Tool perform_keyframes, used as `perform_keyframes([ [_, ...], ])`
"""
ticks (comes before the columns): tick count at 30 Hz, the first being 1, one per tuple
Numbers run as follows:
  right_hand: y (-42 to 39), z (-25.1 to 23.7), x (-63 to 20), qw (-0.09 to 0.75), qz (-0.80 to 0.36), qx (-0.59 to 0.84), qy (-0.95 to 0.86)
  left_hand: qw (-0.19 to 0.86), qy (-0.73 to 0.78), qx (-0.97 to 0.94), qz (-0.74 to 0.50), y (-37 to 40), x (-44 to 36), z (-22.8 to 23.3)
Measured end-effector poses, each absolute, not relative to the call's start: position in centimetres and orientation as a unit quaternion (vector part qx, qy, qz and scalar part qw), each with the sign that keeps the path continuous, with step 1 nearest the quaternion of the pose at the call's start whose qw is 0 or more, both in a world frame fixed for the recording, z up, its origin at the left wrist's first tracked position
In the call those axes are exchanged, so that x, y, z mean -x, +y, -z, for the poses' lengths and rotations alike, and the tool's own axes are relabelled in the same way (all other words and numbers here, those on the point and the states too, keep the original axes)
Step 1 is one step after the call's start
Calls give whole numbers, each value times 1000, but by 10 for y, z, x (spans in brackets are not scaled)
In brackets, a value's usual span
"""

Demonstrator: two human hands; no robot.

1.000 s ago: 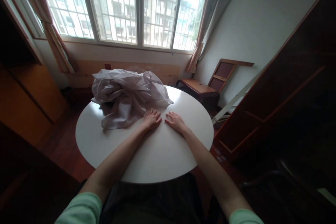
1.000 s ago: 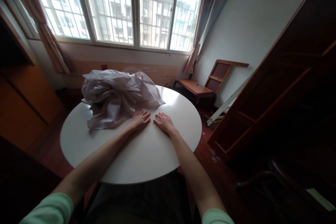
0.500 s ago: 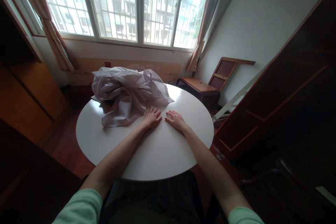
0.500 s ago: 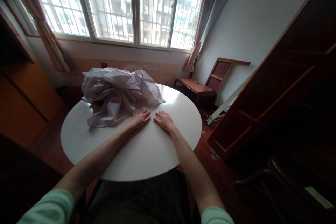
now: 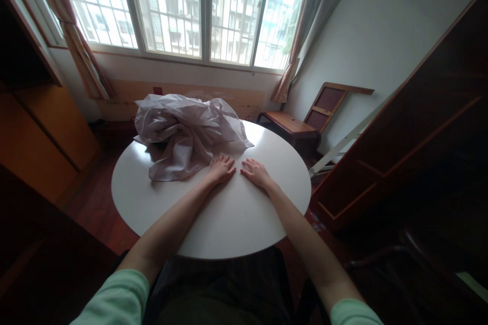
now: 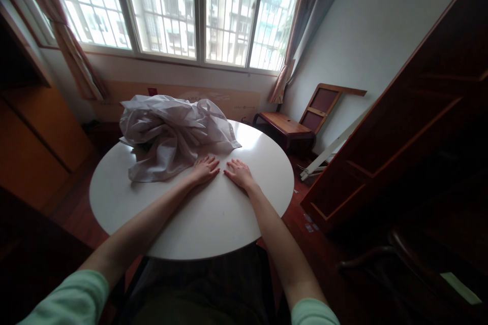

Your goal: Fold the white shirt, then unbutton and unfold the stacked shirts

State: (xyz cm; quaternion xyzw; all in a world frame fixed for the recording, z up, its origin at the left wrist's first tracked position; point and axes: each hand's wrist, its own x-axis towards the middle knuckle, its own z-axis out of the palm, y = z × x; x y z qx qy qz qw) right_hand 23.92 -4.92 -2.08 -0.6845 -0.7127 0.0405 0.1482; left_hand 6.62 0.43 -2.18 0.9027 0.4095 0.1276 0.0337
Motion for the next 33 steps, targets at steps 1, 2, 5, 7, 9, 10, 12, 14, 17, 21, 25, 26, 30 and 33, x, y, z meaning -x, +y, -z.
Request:
perform_keyframes([
  [1,-49,21,-239,149,-41,685,-712,33,410,-902,-128,4,-66,22],
  [2,-50,20,-239,149,-42,685,-712,33,411,-902,-129,4,-66,22],
  [5,-51,20,-238,150,-42,686,-711,34,414,-900,-131,4,-67,23],
  [7,-51,19,-238,150,-42,685,-711,36,414,-900,-132,4,-67,23],
  [9,-51,19,-238,149,-43,685,-712,39,415,-899,-133,4,-67,24],
  [10,-52,19,-238,149,-44,685,-712,40,415,-899,-134,5,-67,24],
  [12,-52,19,-238,149,-45,685,-712,42,415,-899,-135,5,-67,24],
  [14,-52,19,-239,149,-46,685,-712,43,414,-899,-136,5,-67,24],
  [17,-51,19,-239,146,-46,684,-713,44,412,-899,-138,6,-67,25],
  [21,-51,20,-238,145,-44,683,-714,44,413,-899,-138,6,-67,25],
  [25,-52,19,-238,146,-43,684,-714,43,417,-897,-138,6,-67,25],
  [26,-52,19,-237,146,-44,684,-713,43,416,-898,-138,6,-67,25],
  [30,-53,17,-237,145,-49,685,-712,41,413,-899,-139,6,-67,25],
  [33,-53,17,-238,145,-49,684,-713,38,411,-900,-139,7,-67,26],
])
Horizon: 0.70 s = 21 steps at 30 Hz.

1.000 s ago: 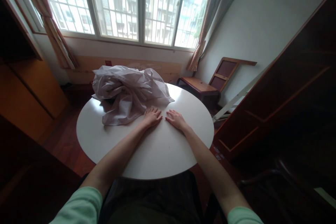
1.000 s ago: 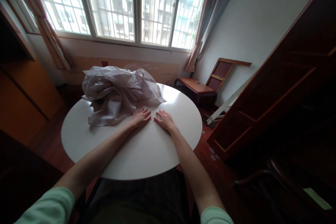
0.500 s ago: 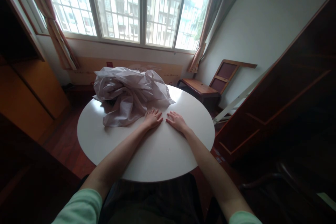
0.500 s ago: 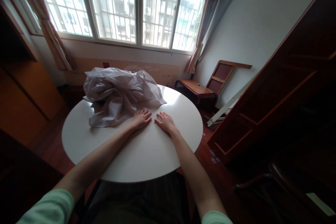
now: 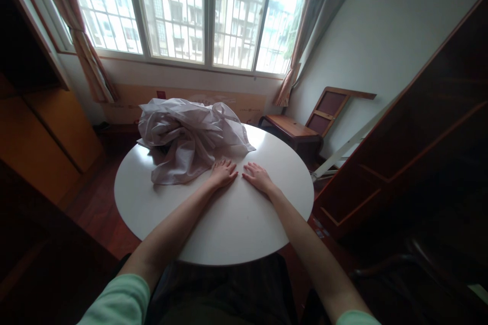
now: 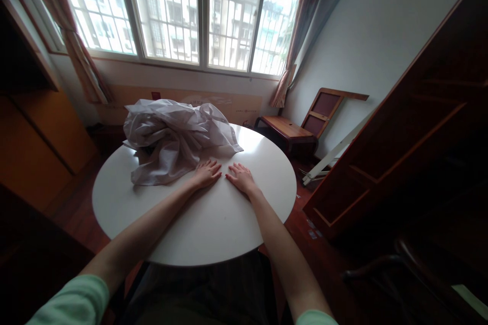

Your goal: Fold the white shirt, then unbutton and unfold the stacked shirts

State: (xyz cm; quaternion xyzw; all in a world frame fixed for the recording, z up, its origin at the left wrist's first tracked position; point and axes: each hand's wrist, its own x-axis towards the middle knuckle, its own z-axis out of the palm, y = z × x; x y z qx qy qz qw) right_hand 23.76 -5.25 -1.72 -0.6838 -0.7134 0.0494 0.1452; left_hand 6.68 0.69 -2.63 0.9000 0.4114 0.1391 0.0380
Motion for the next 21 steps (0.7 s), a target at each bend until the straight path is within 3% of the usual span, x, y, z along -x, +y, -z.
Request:
perform_keyframes([
  [12,-50,20,-238,142,-39,685,-714,52,407,-900,-144,8,-66,26],
  [21,-52,17,-237,147,-40,679,-718,126,388,-895,-179,13,-64,24],
])
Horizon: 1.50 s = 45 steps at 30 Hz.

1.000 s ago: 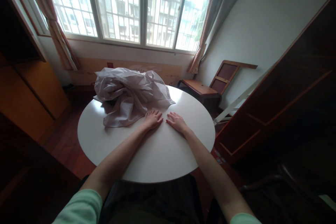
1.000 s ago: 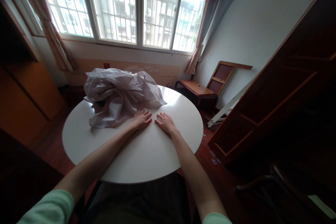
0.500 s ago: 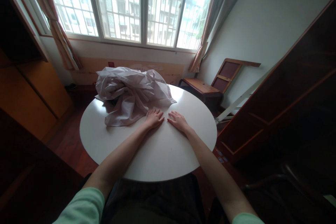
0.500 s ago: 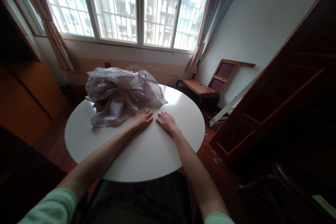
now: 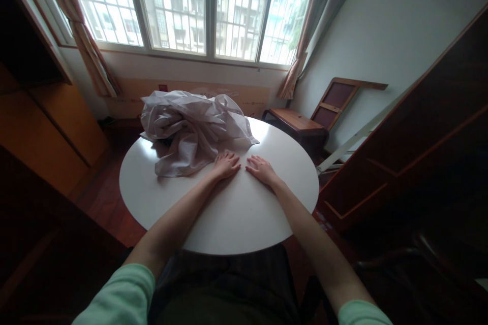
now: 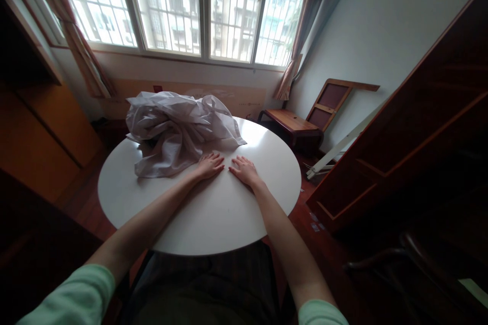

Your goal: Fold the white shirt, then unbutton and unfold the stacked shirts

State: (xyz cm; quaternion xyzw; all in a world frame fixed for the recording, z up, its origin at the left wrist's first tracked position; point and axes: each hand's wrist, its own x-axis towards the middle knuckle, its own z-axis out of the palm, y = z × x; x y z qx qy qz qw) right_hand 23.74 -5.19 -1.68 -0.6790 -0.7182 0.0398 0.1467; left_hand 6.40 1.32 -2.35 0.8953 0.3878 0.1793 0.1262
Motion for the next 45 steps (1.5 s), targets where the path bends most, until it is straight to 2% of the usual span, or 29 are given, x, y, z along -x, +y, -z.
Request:
perform_keyframes([
  [11,-53,21,-235,135,-19,677,-723,320,347,-827,-305,32,-60,26],
  [14,-52,23,-234,184,0,662,-727,370,347,-786,-353,32,-59,26],
  [18,-51,21,-232,305,34,631,-713,404,367,-730,-410,30,-58,25],
  [21,-56,16,-225,374,76,592,-709,402,392,-708,-427,30,-59,25],
  [23,-63,13,-214,390,101,553,-730,390,407,-705,-431,31,-61,26],
  [31,-89,13,-157,320,165,311,-880,320,439,-729,-417,31,-68,29],
  [38,-85,16,-153,273,107,316,-902,300,442,-744,-402,27,-70,28],
  [45,-80,18,-147,299,57,278,-911,295,434,-752,-400,22,-68,25],
])
